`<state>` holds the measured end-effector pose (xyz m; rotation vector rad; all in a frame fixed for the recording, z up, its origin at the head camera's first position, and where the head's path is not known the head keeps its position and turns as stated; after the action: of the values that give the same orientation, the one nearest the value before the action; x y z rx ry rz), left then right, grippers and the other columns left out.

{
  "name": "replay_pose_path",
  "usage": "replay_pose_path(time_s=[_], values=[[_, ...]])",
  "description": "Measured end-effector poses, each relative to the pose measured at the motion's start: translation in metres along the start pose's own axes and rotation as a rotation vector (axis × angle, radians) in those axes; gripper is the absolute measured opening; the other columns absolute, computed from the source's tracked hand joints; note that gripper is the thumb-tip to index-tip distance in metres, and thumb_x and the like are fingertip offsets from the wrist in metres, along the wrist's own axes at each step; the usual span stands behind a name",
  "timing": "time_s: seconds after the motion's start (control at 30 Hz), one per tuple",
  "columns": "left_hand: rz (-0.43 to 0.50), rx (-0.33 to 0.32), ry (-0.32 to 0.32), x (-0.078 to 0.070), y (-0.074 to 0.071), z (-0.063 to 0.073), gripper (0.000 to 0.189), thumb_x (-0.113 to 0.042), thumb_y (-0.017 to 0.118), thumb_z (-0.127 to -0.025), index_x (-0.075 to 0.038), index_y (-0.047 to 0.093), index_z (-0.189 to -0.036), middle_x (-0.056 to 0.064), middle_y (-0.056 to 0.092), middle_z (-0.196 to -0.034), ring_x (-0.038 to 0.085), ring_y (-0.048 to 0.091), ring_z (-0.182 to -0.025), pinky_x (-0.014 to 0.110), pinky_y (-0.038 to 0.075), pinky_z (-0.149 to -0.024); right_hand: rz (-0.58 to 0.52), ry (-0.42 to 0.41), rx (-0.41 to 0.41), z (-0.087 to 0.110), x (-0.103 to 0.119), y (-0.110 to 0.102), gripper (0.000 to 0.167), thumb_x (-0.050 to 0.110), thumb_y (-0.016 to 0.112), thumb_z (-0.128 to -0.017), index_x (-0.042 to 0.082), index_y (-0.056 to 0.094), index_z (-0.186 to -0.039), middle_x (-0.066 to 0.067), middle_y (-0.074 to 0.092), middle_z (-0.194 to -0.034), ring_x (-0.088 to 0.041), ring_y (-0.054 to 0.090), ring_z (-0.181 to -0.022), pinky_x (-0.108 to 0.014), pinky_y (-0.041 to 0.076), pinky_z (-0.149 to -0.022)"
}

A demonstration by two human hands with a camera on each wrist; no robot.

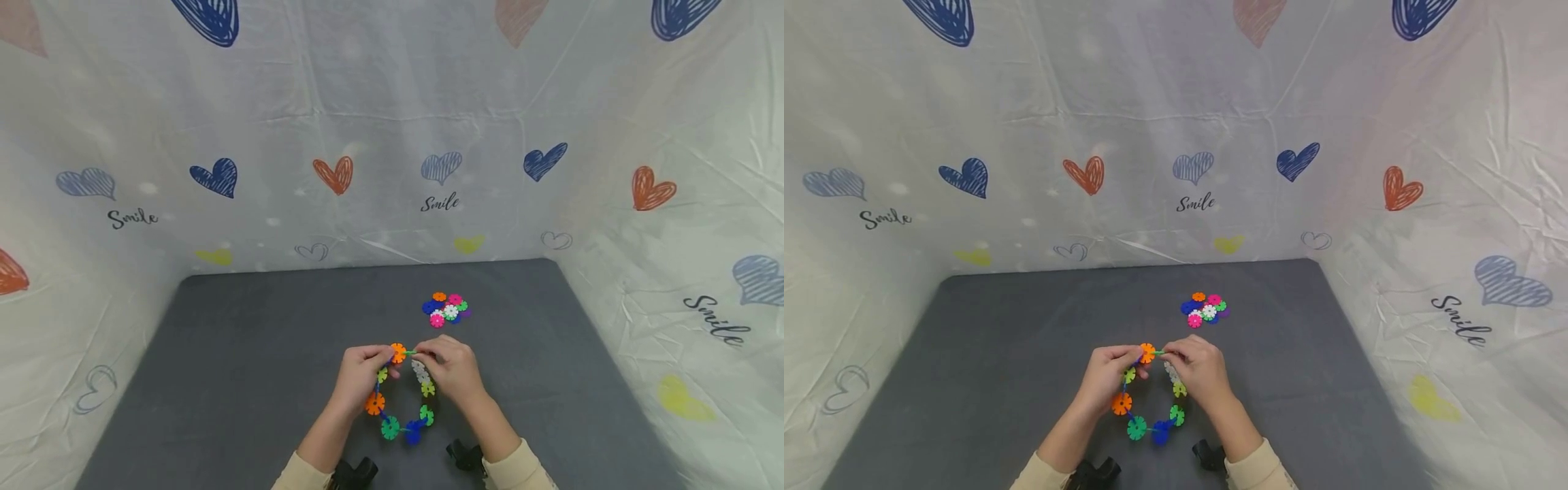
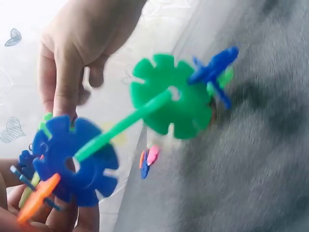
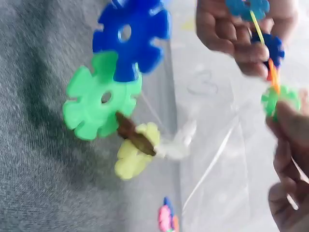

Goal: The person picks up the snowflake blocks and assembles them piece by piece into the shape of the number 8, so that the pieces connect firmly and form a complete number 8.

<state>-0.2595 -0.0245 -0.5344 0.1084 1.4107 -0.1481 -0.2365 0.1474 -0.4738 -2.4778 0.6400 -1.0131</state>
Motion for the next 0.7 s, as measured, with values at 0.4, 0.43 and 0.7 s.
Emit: replay_pose_path(time_s=[0.4, 0.43, 0.7], values=[[0.115, -0.121, -0.054, 0.02, -0.012, -0.006, 0.031, -0.026, 0.065, -0.1, 0.001, 0.075, -0.111, 0.015, 0.075, -0.092, 0.029, 0.072, -0.072, 0.053, 0.039, -0.111, -0.178, 0.757, 0.199, 0.051, -0.069, 0.029, 0.044, 0.028, 0.083, -0.085, 0.01, 0.069, -0.123, -0.006, 0.074, -0.106, -0.02, 0.07, -0.093, -0.034, 0.058, -0.082], [0.112, -0.123, -0.05, 0.02, -0.012, -0.006, 0.032, -0.027, 0.065, -0.1, 0.001, 0.075, -0.111, 0.014, 0.076, -0.092, 0.03, 0.072, -0.072, 0.052, 0.04, -0.11, -0.169, 0.745, 0.19, 0.05, -0.067, 0.029, 0.041, 0.026, 0.083, -0.085, 0.01, 0.071, -0.12, -0.005, 0.074, -0.1, -0.018, 0.069, -0.088, -0.033, 0.058, -0.079], [0.078, -0.169, -0.024, 0.015, -0.015, -0.003, 0.03, -0.027, 0.067, -0.098, 0.0, 0.077, -0.107, 0.016, 0.074, -0.096, 0.027, 0.071, -0.067, 0.034, 0.055, -0.08, 0.053, 0.467, 0.065, 0.027, -0.031, 0.015, 0.036, 0.023, 0.086, -0.08, 0.013, 0.077, -0.113, 0.003, 0.07, -0.087, -0.01, 0.062, -0.076, -0.027, 0.055, -0.069]])
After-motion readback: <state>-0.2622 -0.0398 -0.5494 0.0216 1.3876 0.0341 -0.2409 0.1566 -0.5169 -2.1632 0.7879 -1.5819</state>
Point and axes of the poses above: each hand's wrist, its own z-axis away from the middle knuckle, its own y-axis out of the palm, x = y × z, the point moved 9 cm from there along -z, towards the middle knuckle
